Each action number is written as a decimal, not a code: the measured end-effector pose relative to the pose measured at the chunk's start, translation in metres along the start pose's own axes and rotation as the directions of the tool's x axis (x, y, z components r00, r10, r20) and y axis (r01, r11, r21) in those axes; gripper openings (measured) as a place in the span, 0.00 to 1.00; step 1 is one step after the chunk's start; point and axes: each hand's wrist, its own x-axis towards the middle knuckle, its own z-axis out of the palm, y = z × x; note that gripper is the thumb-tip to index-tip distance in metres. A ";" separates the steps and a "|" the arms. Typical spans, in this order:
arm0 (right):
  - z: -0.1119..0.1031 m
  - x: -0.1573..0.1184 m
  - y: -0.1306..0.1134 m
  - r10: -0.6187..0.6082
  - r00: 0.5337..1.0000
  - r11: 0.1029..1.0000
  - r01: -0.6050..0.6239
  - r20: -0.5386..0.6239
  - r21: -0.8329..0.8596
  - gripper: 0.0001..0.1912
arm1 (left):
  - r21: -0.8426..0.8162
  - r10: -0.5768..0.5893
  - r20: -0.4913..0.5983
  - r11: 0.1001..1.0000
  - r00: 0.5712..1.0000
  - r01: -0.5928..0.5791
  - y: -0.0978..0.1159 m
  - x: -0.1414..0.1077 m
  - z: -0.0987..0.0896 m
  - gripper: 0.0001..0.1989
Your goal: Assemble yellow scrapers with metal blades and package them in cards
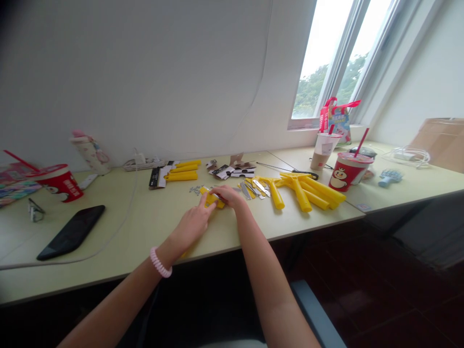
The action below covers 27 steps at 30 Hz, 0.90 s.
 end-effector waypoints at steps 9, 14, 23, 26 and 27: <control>0.000 0.000 0.001 0.027 1.000 0.996 -0.025 -0.013 0.088 0.09 | -0.038 0.013 -0.027 0.999 1.000 -0.014 -0.006 0.007 -0.001 0.24; 0.004 0.002 -0.001 0.002 0.999 0.967 0.009 -0.041 0.254 0.14 | -0.111 -0.030 -0.073 0.994 0.997 0.021 -0.021 0.012 -0.002 0.26; 0.021 0.017 0.013 -0.307 0.884 0.863 0.103 -0.352 -0.494 0.08 | -0.975 -0.494 -0.129 0.221 0.860 -0.020 -0.075 0.057 -0.003 0.22; 0.024 0.023 0.016 -0.375 0.857 0.741 0.048 -0.353 -0.670 0.13 | -0.967 -0.523 -0.032 -0.200 0.852 -0.159 -0.080 0.065 0.007 0.25; 0.024 0.025 0.016 -0.381 0.856 0.709 0.028 -0.350 -0.705 0.14 | -0.944 -0.525 -0.013 -0.273 0.851 -0.183 -0.080 0.065 0.011 0.25</control>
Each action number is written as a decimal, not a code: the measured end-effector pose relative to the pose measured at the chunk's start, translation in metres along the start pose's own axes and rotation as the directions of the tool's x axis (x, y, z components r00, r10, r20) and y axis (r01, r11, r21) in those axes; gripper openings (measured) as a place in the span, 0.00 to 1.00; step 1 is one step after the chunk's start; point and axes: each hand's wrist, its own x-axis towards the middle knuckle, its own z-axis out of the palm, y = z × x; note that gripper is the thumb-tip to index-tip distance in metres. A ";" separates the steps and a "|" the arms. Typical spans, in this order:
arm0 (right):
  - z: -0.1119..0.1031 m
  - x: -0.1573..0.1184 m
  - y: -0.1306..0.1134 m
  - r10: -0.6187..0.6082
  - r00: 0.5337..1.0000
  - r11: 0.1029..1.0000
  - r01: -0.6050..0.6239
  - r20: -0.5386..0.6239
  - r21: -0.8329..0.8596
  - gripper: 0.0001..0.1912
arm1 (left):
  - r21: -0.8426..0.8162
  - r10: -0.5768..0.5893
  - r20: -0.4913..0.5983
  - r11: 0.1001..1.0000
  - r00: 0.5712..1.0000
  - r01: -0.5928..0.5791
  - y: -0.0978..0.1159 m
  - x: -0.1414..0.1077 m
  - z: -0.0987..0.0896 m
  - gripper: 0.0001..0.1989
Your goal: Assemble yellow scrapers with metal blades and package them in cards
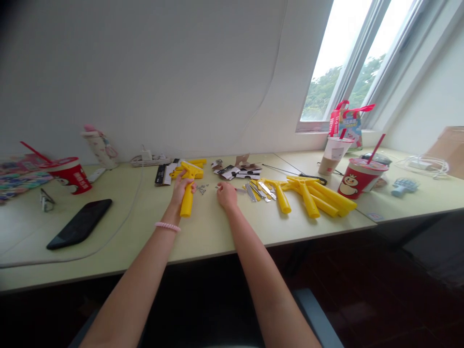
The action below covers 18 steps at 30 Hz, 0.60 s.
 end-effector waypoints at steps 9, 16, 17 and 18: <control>0.002 0.009 -0.009 0.008 1.000 0.978 -0.003 0.023 -0.210 0.11 | -0.134 -0.098 0.152 0.984 0.984 0.119 -0.008 -0.007 -0.008 0.28; 0.004 0.008 -0.008 0.052 0.999 0.984 -0.050 0.008 -0.174 0.06 | -0.067 -0.168 0.168 0.981 0.971 0.181 -0.006 -0.011 -0.006 0.28; 0.004 0.007 -0.007 0.050 0.999 0.986 -0.047 0.014 -0.158 0.06 | -0.058 -0.190 0.185 0.977 0.964 0.204 -0.006 -0.011 -0.006 0.28; 0.002 0.007 -0.005 0.040 0.999 0.990 -0.037 0.021 -0.134 0.05 | -0.050 -0.210 0.204 0.973 0.956 0.225 -0.006 -0.012 -0.006 0.28</control>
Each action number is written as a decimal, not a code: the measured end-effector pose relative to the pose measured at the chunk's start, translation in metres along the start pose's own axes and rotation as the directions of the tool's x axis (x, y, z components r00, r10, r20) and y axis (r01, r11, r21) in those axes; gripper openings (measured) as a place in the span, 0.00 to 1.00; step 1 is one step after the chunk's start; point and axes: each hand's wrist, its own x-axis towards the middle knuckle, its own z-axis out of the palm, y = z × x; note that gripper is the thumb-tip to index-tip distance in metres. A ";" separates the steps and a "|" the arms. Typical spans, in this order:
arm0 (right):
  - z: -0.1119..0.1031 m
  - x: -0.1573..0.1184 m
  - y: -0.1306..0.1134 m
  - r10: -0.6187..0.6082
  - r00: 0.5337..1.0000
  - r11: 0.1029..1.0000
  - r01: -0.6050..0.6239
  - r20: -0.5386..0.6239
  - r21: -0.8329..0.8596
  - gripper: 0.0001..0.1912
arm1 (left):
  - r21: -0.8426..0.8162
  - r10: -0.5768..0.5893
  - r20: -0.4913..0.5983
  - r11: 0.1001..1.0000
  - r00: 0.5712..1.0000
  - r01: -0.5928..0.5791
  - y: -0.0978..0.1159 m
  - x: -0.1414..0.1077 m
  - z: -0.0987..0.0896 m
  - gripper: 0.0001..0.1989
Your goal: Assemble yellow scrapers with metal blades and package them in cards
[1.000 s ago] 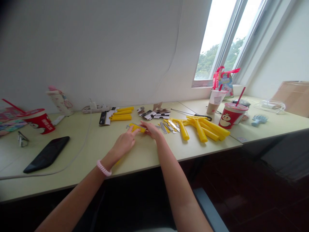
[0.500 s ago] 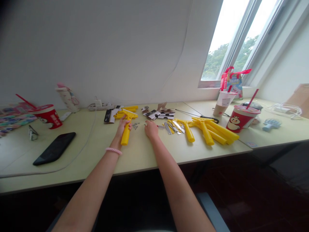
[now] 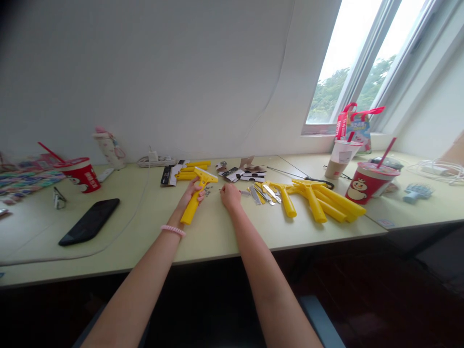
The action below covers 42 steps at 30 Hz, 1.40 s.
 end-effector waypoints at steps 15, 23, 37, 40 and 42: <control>-0.035 -0.007 0.015 -0.186 0.980 0.865 0.195 -0.067 0.463 0.08 | 0.114 -0.141 0.068 0.985 0.988 0.133 -0.010 0.003 -0.003 0.29; -0.026 -0.005 0.019 -0.197 0.980 0.853 0.188 -0.034 0.487 0.09 | 0.069 -0.203 0.102 0.978 0.974 0.197 -0.005 -0.004 0.004 0.26; -0.026 -0.008 0.018 -0.112 0.993 0.742 0.054 0.045 0.668 0.12 | 0.095 -0.208 0.145 0.976 0.967 0.195 -0.004 -0.007 0.005 0.26; -0.026 -0.010 0.016 -0.096 0.994 0.723 0.032 0.054 0.690 0.13 | 0.085 -0.207 0.132 0.977 0.969 0.197 -0.004 -0.007 0.006 0.27; -0.026 -0.010 0.016 -0.085 0.995 0.725 0.027 0.051 0.688 0.14 | 0.071 -0.203 0.115 0.978 0.972 0.196 -0.003 -0.007 0.007 0.28</control>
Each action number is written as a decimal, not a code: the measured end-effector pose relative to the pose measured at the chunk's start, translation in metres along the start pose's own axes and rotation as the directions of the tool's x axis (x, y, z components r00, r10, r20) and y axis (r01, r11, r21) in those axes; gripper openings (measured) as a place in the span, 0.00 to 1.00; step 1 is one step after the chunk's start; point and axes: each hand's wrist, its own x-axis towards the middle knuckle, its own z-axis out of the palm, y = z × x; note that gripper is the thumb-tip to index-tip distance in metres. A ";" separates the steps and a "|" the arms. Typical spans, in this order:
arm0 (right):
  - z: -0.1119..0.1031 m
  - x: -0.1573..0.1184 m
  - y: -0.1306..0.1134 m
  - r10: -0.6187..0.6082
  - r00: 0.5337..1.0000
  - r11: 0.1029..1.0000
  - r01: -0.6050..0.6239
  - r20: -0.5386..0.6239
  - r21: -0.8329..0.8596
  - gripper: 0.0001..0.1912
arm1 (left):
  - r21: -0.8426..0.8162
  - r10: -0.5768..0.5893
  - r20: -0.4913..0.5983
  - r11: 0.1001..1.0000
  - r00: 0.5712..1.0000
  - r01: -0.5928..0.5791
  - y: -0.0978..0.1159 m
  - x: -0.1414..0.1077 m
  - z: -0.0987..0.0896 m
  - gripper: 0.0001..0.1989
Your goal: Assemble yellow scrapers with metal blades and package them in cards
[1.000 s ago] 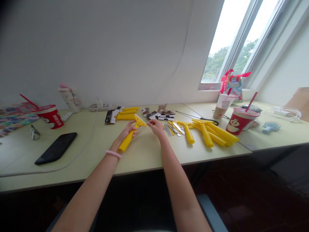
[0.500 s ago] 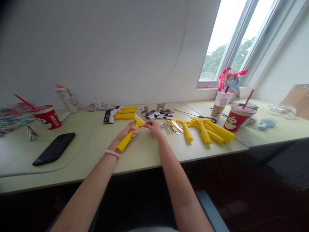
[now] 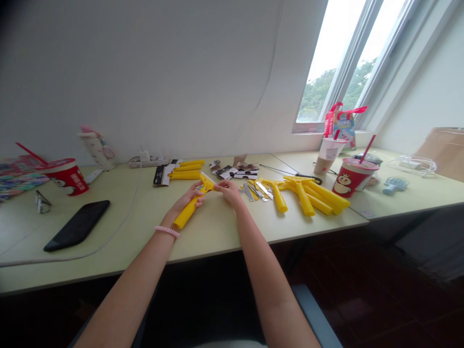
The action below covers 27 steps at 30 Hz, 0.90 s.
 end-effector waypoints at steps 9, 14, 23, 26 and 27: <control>-0.030 0.000 0.018 -0.164 0.937 0.742 -0.088 -0.308 -0.664 0.09 | -0.057 0.026 -0.075 0.998 0.997 -0.030 -0.002 0.004 -0.005 0.26; -0.040 -0.004 0.024 -0.087 0.959 0.643 -0.153 -0.270 -0.751 0.09 | -0.051 0.015 -0.086 0.999 0.996 -0.020 -0.003 0.005 -0.006 0.26; -0.038 -0.004 0.015 -0.192 0.892 0.816 -0.085 -0.408 -0.571 0.10 | -0.029 0.016 -0.110 0.999 0.994 -0.019 -0.001 0.001 -0.001 0.26; -0.037 -0.005 0.005 -0.247 0.857 0.928 0.076 -0.452 -0.364 0.12 | -0.040 0.008 -0.136 0.999 0.991 -0.013 -0.002 0.004 -0.003 0.27; -0.037 -0.006 0.001 -0.267 0.848 0.942 0.131 -0.457 -0.309 0.12 | -0.045 0.005 -0.142 0.999 0.990 -0.012 -0.003 0.005 -0.004 0.27</control>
